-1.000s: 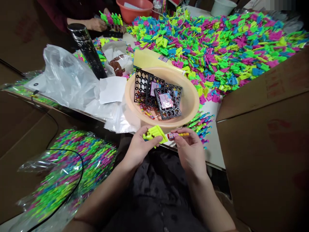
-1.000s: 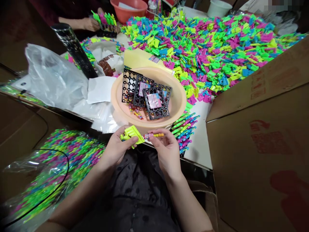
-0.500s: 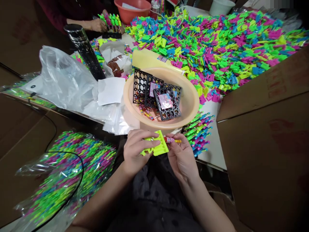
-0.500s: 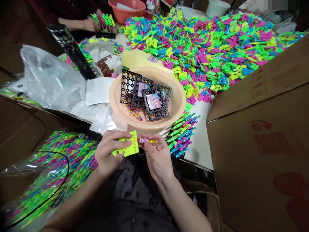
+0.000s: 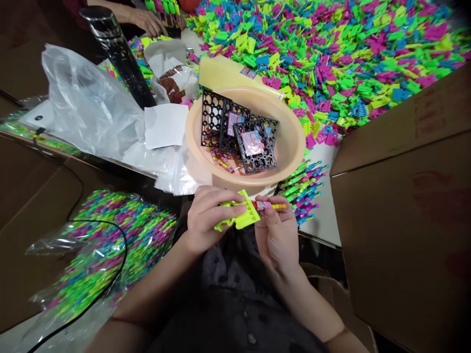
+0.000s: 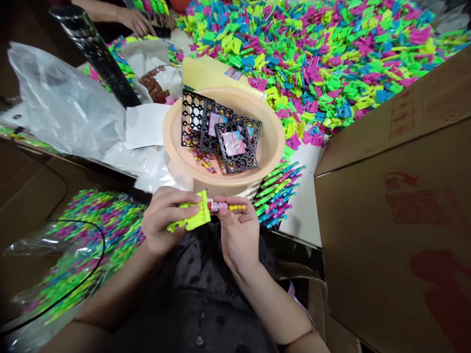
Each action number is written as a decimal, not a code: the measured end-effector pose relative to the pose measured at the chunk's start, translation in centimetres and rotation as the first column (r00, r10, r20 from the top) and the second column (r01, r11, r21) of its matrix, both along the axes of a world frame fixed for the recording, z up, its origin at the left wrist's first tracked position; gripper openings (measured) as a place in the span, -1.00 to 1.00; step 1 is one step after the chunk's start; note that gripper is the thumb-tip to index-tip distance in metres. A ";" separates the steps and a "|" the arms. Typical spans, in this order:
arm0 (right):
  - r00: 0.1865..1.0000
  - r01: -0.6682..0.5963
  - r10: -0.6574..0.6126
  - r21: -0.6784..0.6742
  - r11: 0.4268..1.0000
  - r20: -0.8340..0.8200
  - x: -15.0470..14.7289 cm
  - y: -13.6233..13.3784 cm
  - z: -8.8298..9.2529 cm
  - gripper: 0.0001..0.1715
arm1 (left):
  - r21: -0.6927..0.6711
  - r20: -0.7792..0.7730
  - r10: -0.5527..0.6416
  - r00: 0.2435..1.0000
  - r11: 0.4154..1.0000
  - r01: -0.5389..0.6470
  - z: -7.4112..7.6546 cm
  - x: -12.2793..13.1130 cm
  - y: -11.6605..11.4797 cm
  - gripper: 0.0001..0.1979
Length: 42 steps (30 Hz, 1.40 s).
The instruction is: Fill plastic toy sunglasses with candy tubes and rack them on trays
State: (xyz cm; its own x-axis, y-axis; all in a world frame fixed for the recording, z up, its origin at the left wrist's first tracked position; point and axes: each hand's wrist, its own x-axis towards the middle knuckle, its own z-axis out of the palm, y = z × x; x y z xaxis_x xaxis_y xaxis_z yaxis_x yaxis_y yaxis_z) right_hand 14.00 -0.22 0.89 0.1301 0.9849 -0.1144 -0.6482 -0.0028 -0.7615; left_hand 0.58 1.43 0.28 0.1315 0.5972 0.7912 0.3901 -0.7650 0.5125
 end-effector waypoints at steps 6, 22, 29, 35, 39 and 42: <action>0.996 0.004 -0.003 -0.006 1.000 0.089 0.3 0.3 -0.3 -0.77 | 0.043 -0.026 -0.060 0.998 0.997 0.061 0.0 -0.6 0.5 -0.83; 0.969 -0.246 0.238 -0.234 0.941 -0.061 -0.3 0.5 0.9 -0.69 | 0.148 0.002 -0.078 0.997 0.986 0.077 -0.5 -0.9 0.3 -0.88; 0.935 -0.345 0.308 -0.252 0.904 -0.174 -0.5 -0.1 1.5 -0.64 | 0.084 0.011 -0.018 1.000 0.996 0.017 -0.1 -0.2 -0.5 -0.94; 0.942 -0.318 0.289 -0.173 0.932 -0.170 -0.5 -0.5 0.9 -0.62 | 0.008 0.021 -0.038 0.999 0.999 0.038 1.1 0.2 -0.6 -0.96; 0.951 -0.294 0.263 -0.220 0.930 -0.161 -0.9 -0.8 0.1 -0.56 | 0.048 -0.016 -0.019 1.000 0.999 0.020 0.7 0.2 -0.9 -0.96; 0.960 -0.276 0.251 -0.272 0.922 -0.122 -1.0 -0.9 0.1 -0.53 | 0.043 -0.023 0.013 1.000 0.999 -0.012 0.3 0.3 -1.2 -0.96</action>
